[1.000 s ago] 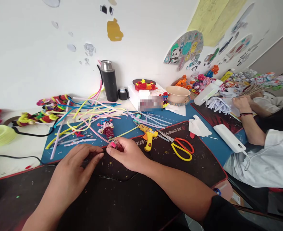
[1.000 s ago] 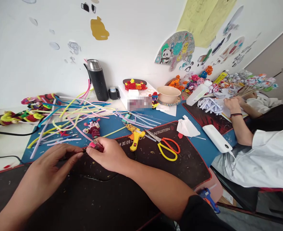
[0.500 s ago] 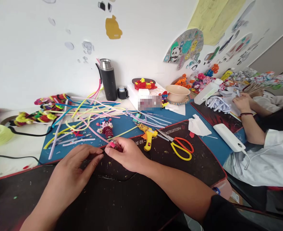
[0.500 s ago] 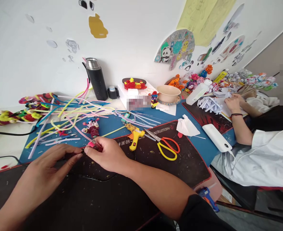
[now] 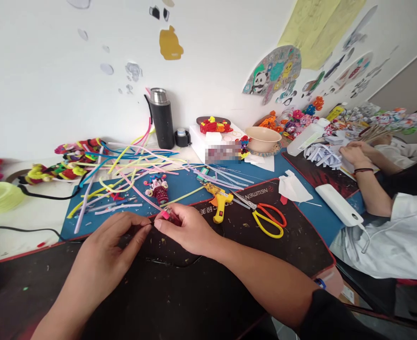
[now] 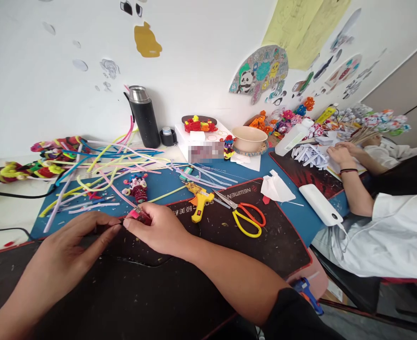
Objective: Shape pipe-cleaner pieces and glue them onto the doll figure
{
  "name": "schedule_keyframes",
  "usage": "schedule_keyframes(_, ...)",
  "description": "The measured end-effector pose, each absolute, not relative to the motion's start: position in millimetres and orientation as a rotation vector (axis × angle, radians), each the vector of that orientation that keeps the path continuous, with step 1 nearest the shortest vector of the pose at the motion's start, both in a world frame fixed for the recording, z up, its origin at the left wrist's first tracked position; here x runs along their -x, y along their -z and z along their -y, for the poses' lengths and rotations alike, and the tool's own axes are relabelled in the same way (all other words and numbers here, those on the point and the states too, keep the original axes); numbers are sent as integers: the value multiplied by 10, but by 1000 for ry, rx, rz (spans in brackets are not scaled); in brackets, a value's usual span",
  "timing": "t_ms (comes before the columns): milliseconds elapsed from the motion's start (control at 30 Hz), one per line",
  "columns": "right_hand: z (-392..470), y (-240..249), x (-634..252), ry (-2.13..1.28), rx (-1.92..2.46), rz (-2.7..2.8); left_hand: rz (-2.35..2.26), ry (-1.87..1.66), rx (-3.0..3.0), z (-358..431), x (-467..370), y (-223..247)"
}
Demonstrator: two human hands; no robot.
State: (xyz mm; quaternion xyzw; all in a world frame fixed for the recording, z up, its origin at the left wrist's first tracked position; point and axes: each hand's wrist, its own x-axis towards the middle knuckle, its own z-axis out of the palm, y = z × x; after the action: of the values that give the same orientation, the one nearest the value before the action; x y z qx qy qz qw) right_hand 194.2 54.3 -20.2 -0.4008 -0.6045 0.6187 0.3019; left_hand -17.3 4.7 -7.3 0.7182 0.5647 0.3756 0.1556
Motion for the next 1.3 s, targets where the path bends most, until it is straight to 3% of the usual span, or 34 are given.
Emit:
schedule_keyframes(533,-553,362,-1919,-1848,869,1511,-1771,-1174,-1880,-68,224,92)
schedule_keyframes(933,-438,420,-1823,-1556,1131,1764,-1678,-1155,-1917,-65,181,89)
schedule_keyframes(1300,-399,360,-1779,-1524,1188,1846,-1633,-1119,-1912,-61,139,112)
